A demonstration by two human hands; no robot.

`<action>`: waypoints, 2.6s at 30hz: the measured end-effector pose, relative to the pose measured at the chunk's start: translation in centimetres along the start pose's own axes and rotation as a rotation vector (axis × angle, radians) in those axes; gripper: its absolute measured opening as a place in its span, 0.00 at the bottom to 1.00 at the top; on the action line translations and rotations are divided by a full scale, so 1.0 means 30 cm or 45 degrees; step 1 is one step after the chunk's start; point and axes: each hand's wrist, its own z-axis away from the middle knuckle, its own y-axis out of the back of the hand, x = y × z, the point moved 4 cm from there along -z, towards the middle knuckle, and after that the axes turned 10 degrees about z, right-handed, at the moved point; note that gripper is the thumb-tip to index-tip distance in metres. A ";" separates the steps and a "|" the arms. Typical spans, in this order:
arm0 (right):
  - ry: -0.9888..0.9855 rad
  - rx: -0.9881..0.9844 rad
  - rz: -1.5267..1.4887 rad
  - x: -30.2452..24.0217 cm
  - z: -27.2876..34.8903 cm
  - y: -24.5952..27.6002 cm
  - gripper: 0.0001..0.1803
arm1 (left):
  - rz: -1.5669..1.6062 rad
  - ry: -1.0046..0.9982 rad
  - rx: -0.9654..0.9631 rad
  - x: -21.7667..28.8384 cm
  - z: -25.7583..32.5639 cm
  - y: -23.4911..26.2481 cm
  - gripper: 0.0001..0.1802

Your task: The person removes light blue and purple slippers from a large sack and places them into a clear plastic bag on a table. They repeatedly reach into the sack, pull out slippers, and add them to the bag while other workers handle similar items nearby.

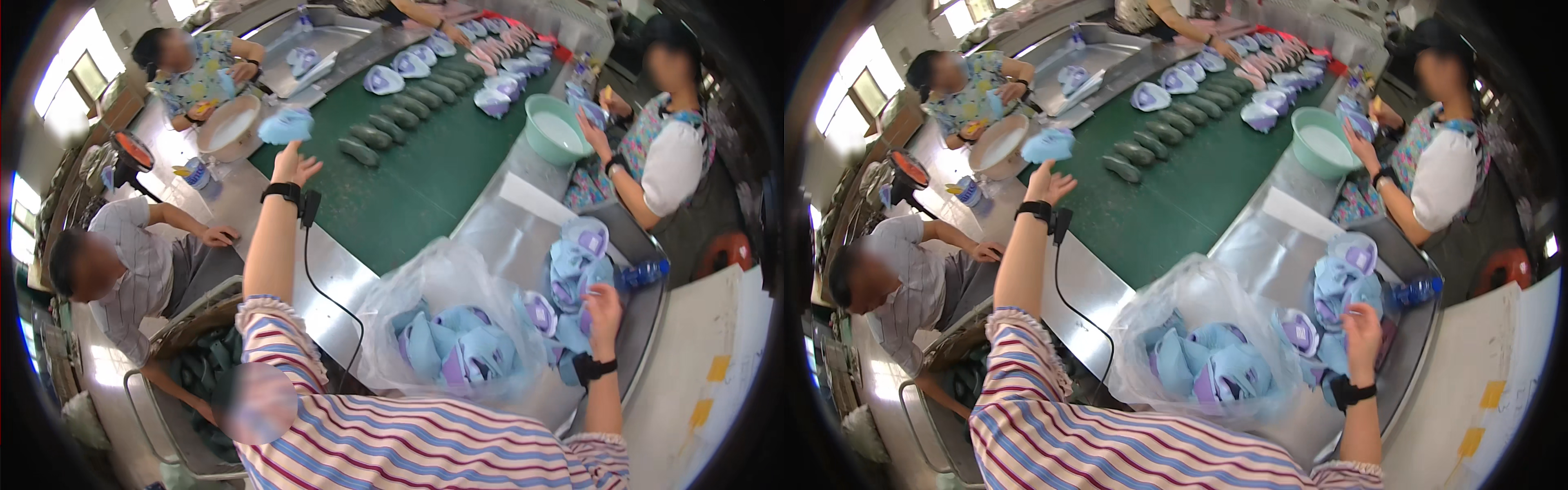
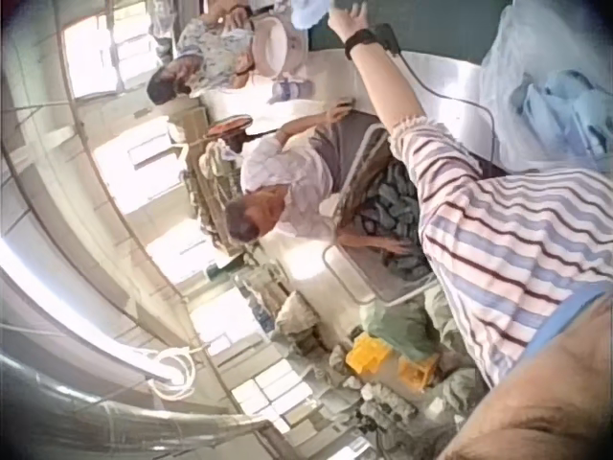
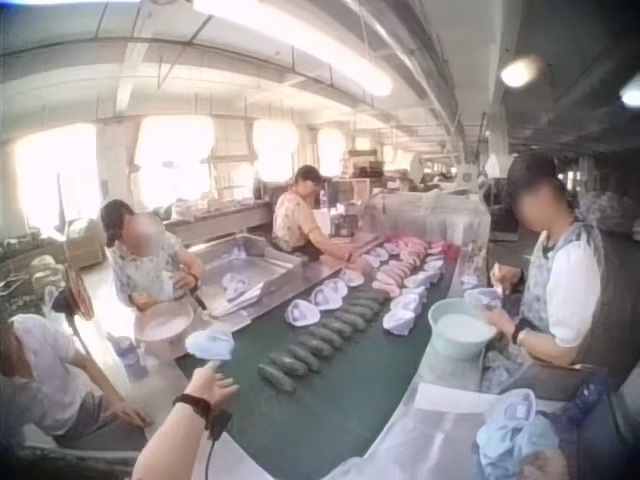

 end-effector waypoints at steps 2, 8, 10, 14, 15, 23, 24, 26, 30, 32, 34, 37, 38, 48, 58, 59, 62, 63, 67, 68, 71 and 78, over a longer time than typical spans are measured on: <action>-0.103 -0.467 -0.223 -0.040 0.062 -0.154 0.11 | -0.223 0.056 -0.573 -0.102 0.182 -0.190 0.28; 0.459 -1.293 0.816 -0.081 0.222 -0.453 0.21 | -1.630 0.388 -2.005 -0.653 0.901 -0.291 0.34; 0.578 -0.968 1.243 -0.010 0.188 -0.422 0.22 | -1.845 -0.258 -2.162 -0.769 0.951 -0.197 0.44; 0.384 -0.899 1.158 0.074 0.136 -0.367 0.26 | -2.018 -0.084 -2.048 -0.851 0.947 -0.119 0.52; 0.321 -1.040 1.097 0.068 0.139 -0.382 0.29 | -2.055 -0.245 -2.095 -0.870 0.970 -0.109 0.52; 0.237 -1.129 0.941 0.094 0.286 -0.482 0.43 | -1.615 0.515 -1.643 -0.989 0.986 -0.173 0.49; 0.320 -0.988 0.838 0.099 0.305 -0.468 0.43 | -1.705 0.443 -1.753 -0.981 0.988 -0.174 0.48; 0.315 -0.796 0.576 0.070 0.291 -0.433 0.32 | -1.881 0.287 -1.975 -0.963 1.005 -0.172 0.45; 0.167 -0.808 0.140 -0.042 0.243 -0.276 0.18 | -1.538 0.572 -1.978 -0.945 0.972 -0.139 0.42; 0.345 -0.806 -0.130 -0.056 0.229 -0.160 0.15 | -1.649 0.465 -1.882 -0.939 0.990 -0.139 0.42; 0.139 -0.671 -0.573 -0.038 0.205 -0.050 0.20 | -1.722 0.231 -1.824 -0.938 1.030 -0.161 0.41; -0.353 -0.410 -1.163 0.001 0.216 0.030 0.25 | -2.046 0.104 -1.984 -0.989 1.091 -0.180 0.32; -0.383 -0.423 -1.242 0.022 0.236 0.035 0.27 | -1.882 0.107 -1.849 -0.964 1.082 -0.198 0.29; -0.007 -0.964 -0.829 -0.075 0.240 -0.146 0.21 | -0.981 0.081 -1.040 -0.595 0.980 -0.245 0.13; 0.819 -0.074 0.357 -0.328 0.274 -0.188 0.14 | -0.463 -0.102 -0.690 -0.592 0.905 -0.167 0.11; 0.824 0.025 0.420 -0.341 0.279 -0.153 0.14 | -0.400 -0.235 -0.580 -0.568 0.898 -0.149 0.10; 0.751 0.264 0.599 -0.366 0.297 -0.082 0.15 | -0.291 -0.202 -0.621 -0.497 0.893 -0.128 0.08; 0.770 0.353 0.673 -0.385 0.302 -0.079 0.15 | -0.372 -0.236 -0.674 -0.492 0.859 -0.103 0.10; 0.878 0.474 0.861 -0.413 0.356 -0.162 0.17 | -0.369 0.049 -0.860 -0.519 0.951 -0.197 0.13; 1.033 0.390 0.863 -0.404 0.378 -0.228 0.13 | -0.328 0.186 -0.964 -0.549 0.973 -0.208 0.15; 1.118 -0.149 0.860 -0.439 0.479 -0.428 0.10 | -0.548 0.108 -0.957 -0.578 1.088 -0.264 0.15; 1.107 -0.955 0.559 -0.389 0.514 -0.439 0.13 | -0.266 0.319 -0.913 -0.520 0.875 -0.200 0.11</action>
